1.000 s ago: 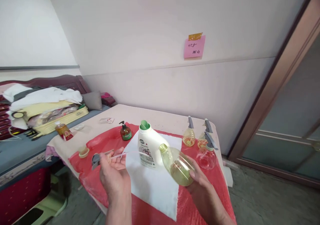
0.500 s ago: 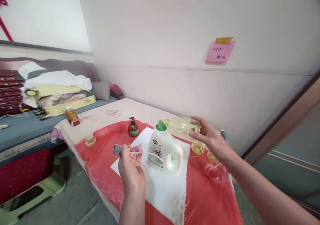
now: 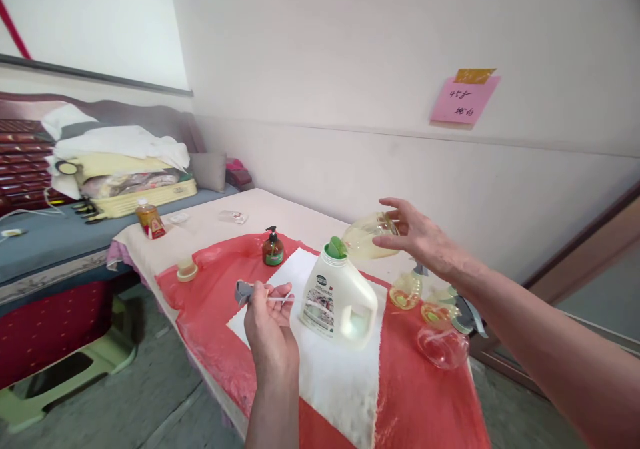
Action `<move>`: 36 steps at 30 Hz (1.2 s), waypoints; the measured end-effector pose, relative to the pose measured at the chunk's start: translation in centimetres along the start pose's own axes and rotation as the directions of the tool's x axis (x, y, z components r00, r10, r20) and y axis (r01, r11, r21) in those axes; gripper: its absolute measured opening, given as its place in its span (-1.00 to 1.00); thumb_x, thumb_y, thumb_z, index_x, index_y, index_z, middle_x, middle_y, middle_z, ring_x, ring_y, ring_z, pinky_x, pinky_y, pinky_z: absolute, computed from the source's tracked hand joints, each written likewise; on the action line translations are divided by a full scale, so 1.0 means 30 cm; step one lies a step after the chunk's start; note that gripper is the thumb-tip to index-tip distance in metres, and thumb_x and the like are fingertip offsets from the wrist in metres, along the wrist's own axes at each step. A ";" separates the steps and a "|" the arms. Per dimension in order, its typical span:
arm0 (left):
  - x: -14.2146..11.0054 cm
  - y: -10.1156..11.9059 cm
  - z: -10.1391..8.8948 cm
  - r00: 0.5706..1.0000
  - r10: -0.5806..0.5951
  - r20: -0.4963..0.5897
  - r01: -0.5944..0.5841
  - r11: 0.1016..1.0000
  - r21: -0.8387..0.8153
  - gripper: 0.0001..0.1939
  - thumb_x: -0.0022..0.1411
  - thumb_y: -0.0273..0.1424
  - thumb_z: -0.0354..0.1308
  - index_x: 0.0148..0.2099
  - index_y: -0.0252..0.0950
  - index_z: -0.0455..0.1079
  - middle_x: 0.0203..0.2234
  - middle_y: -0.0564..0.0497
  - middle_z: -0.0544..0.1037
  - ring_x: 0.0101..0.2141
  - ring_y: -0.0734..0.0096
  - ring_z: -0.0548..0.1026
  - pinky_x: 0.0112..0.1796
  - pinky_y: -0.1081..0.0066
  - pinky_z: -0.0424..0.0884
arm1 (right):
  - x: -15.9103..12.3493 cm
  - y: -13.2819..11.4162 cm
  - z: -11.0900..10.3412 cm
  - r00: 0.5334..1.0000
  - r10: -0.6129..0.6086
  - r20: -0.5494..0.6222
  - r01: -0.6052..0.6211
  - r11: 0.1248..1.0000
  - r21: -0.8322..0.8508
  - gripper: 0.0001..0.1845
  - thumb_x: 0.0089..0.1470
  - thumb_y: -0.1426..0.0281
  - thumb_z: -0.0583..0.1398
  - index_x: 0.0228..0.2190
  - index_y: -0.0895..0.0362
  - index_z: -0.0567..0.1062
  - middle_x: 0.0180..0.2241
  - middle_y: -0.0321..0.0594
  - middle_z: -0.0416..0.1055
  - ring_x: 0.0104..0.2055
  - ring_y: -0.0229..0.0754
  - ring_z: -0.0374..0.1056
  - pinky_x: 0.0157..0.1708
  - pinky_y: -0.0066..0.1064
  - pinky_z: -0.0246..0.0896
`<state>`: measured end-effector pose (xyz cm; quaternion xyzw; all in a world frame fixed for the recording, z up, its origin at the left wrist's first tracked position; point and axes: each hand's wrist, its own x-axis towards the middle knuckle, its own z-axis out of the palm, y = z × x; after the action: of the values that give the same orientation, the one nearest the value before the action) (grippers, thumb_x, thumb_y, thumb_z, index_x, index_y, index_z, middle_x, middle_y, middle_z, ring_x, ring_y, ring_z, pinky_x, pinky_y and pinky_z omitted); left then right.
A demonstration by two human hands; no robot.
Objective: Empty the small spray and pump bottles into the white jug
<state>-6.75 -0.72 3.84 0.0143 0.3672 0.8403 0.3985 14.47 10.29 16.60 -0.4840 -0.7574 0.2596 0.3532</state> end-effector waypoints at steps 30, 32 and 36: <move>0.026 0.078 -0.031 1.000 0.003 -0.002 -0.003 0.998 -0.060 -0.68 0.17 -0.13 0.20 -0.27 -0.28 0.30 -0.44 -0.08 0.55 -0.39 0.33 0.50 -0.26 0.32 0.37 | 0.084 -0.193 0.127 0.989 -0.080 -0.125 0.066 0.992 -0.109 -0.53 -0.10 0.14 0.29 -0.11 -0.01 0.48 -0.02 -0.13 0.44 0.00 0.12 0.35 -0.04 -0.03 0.25; 0.025 0.078 -0.032 1.000 0.008 -0.002 -0.008 0.998 -0.063 -0.68 0.17 -0.13 0.21 -0.26 -0.28 0.30 -0.43 -0.07 0.55 -0.38 0.33 0.51 -0.25 0.31 0.37 | 0.082 -0.190 0.128 0.989 -0.074 -0.126 0.061 0.993 -0.102 -0.52 -0.10 0.13 0.30 -0.10 -0.01 0.47 -0.01 -0.13 0.44 0.01 0.12 0.35 -0.03 -0.01 0.25; 0.021 0.079 -0.031 1.000 0.009 -0.005 -0.009 0.998 -0.054 -0.69 0.17 -0.14 0.20 -0.27 -0.28 0.29 -0.44 -0.06 0.55 -0.36 0.32 0.51 -0.25 0.31 0.37 | 0.058 -0.169 0.117 0.989 -0.043 -0.145 0.034 0.997 -0.066 -0.42 -0.08 0.10 0.30 -0.01 -0.02 0.43 0.05 -0.09 0.40 0.07 0.14 0.32 0.03 0.01 0.24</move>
<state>-9.04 -1.85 4.48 0.0034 0.3451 0.8518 0.3941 8.42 9.68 18.65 -0.4980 -0.7466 0.1923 0.3971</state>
